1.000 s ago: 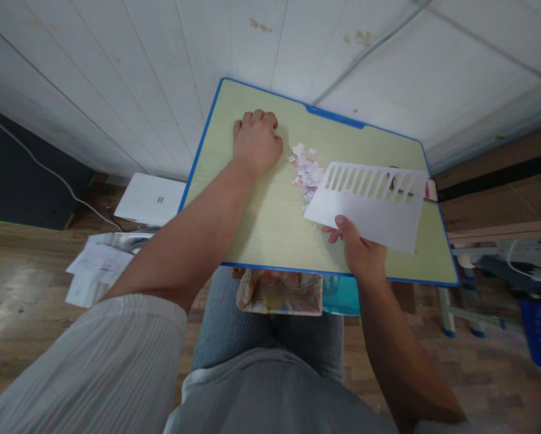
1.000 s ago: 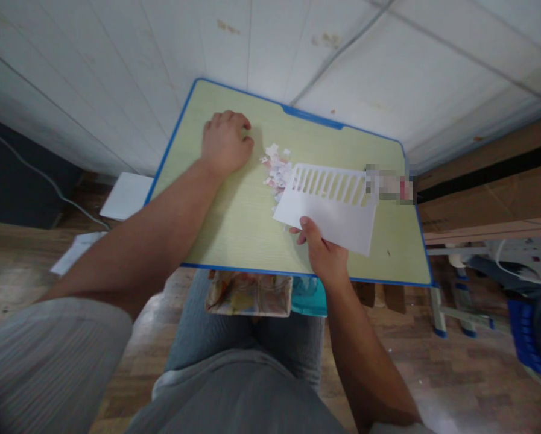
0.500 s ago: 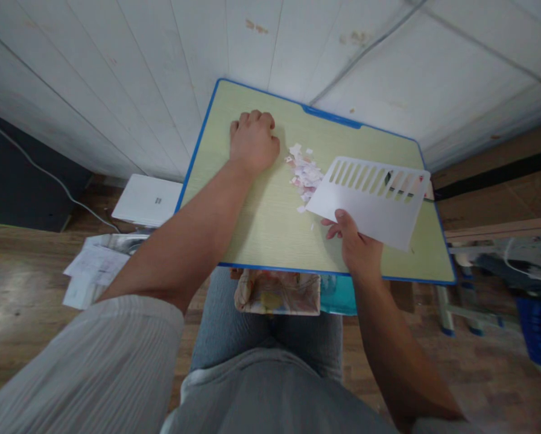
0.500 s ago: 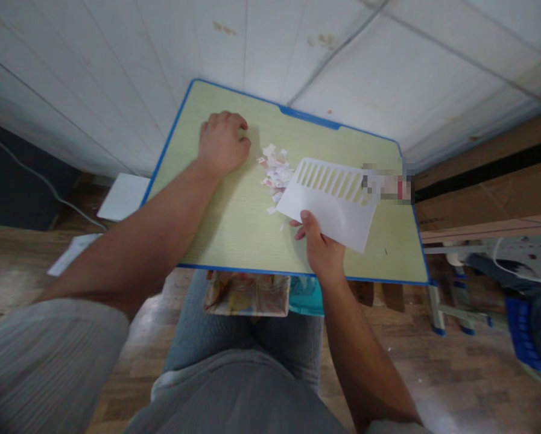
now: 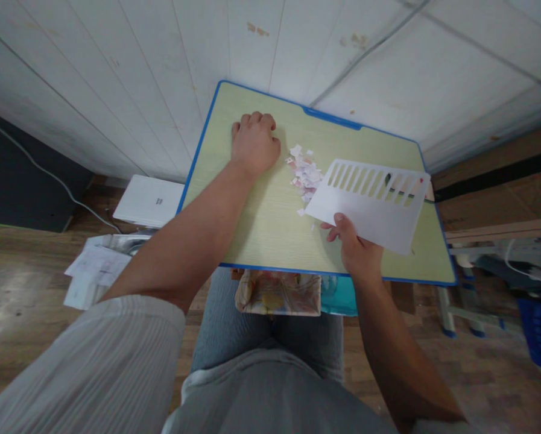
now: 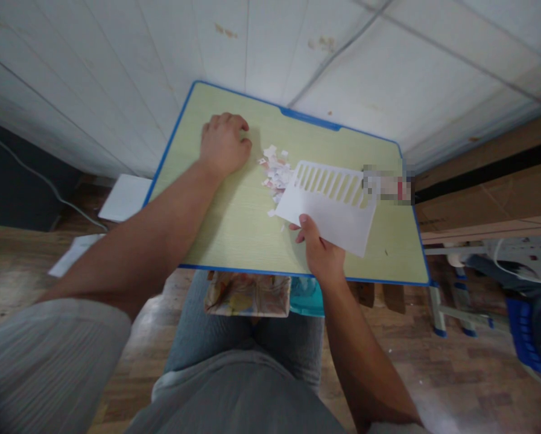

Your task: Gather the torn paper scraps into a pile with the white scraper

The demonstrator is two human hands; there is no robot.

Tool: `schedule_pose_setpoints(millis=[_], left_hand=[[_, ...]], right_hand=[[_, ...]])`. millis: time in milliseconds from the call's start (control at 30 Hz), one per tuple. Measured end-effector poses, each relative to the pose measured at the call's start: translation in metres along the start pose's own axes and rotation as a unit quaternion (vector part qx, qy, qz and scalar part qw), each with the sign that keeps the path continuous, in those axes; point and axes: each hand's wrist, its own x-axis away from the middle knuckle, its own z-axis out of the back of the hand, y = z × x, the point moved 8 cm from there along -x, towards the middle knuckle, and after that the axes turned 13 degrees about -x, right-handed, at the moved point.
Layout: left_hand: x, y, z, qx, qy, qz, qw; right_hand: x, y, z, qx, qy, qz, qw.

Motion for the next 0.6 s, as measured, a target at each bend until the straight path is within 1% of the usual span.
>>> schedule_pose_setpoints(millis=[67, 167, 300, 467, 567, 600], left_hand=[[0.002, 0.003, 0.004, -0.017, 0.003, 0.004, 1.000], [0.007, 0.009, 0.013, -0.039, -0.003, 0.012, 0.999], [0.013, 0.014, 0.020, -0.061, -0.024, 0.024, 0.998], [0.013, 0.013, 0.018, -0.050, -0.022, 0.028, 0.998], [0.010, 0.011, 0.015, -0.026, -0.015, 0.022, 0.999], [0.010, 0.010, 0.014, -0.020, -0.014, 0.021, 0.999]], right_hand=[[0.001, -0.004, -0.004, 0.011, -0.022, 0.008, 1.000], [0.002, -0.007, -0.002, 0.004, -0.009, 0.016, 1.000], [0.002, -0.005, -0.003, 0.007, -0.023, 0.012, 1.000], [-0.001, 0.000, 0.000, 0.001, 0.009, 0.012, 1.000], [0.001, 0.000, 0.006, -0.008, 0.055, 0.015, 0.998], [0.002, -0.002, 0.007, -0.009, 0.060, 0.019, 0.998]])
